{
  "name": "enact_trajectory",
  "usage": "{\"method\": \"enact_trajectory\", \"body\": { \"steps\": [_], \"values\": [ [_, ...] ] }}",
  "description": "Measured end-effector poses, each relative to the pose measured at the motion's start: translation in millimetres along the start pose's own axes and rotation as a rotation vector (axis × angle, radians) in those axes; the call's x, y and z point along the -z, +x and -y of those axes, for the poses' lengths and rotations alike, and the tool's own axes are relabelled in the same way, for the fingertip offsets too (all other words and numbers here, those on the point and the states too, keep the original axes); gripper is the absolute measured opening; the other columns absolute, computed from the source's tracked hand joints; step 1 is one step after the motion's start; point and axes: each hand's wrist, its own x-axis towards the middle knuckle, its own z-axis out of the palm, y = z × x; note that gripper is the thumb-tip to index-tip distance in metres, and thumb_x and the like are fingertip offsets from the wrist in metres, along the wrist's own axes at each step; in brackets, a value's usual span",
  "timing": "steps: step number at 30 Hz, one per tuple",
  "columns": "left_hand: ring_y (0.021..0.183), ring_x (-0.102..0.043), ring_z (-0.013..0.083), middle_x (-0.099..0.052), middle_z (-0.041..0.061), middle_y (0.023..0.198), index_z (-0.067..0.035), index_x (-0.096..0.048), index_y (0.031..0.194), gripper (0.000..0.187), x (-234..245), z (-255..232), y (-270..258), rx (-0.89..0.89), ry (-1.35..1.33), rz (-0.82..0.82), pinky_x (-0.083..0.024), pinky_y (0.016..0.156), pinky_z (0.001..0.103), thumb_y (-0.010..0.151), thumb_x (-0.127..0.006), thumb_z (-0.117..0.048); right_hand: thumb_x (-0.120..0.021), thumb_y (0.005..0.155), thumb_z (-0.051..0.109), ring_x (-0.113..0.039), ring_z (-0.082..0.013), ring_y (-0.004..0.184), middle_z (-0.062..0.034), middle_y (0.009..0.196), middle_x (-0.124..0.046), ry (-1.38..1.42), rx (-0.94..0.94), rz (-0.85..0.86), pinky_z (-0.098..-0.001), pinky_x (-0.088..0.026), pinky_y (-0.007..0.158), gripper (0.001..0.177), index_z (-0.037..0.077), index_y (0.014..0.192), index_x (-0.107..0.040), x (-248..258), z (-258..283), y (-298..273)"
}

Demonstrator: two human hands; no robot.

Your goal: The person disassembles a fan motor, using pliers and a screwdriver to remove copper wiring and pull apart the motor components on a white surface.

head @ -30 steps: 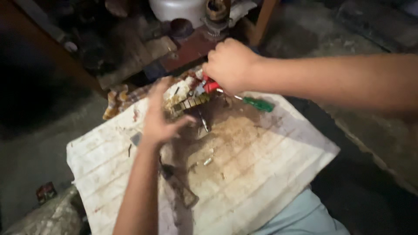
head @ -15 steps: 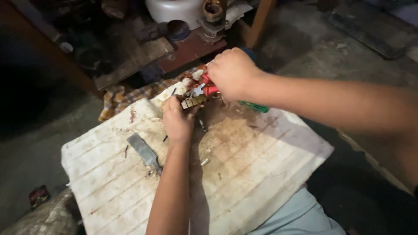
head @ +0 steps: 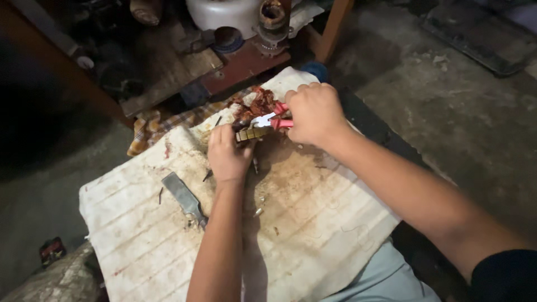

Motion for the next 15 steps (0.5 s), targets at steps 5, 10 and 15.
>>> {"method": "enact_trajectory", "body": {
  "steps": [5, 10, 15],
  "values": [
    [0.1, -0.06, 0.0394, -0.064, 0.016, 0.102, -0.003, -0.06, 0.1, 0.047, -2.8, 8.5, -8.6, 0.208, -0.081, 0.029, -0.049, 0.086, 0.046, 0.072, -0.092, -0.024, -0.082, 0.054, 0.024, -0.069, -0.033, 0.083, -0.0124, 0.084, -0.07, 0.045, 0.192, 0.019, -0.0453, -0.053, 0.077, 0.03, 0.011, 0.079, -0.073, 24.1, 8.7, 28.4],
    [0.118, -0.052, 0.0448, -0.054, 0.026, 0.126, 0.002, -0.043, 0.133, 0.099, 2.1, 1.4, -19.3, 0.288, -0.026, -0.033, -0.045, 0.102, 0.052, 0.061, -0.1, -0.036, -0.084, 0.052, 0.027, -0.067, -0.0322, 0.089, -0.0117, 0.092, -0.069, -0.084, 0.446, 0.091, -0.0453, -0.051, 0.076, 0.043, 0.011, 0.09, -0.073, 32.7, 14.8, 48.4],
    [0.139, -0.033, 0.0482, -0.028, 0.03, 0.151, -0.003, -0.022, 0.144, 0.122, -20.4, -41.6, -26.4, 0.536, -0.113, -0.012, -0.036, 0.11, 0.052, 0.055, -0.101, -0.033, -0.078, 0.063, 0.028, -0.065, -0.0248, 0.089, -0.0075, 0.1, -0.07, -0.169, 0.656, -0.33, -0.0382, -0.046, 0.079, 0.05, 0.011, 0.109, -0.073, 28.6, -28.8, 40.7]
  ]
}}
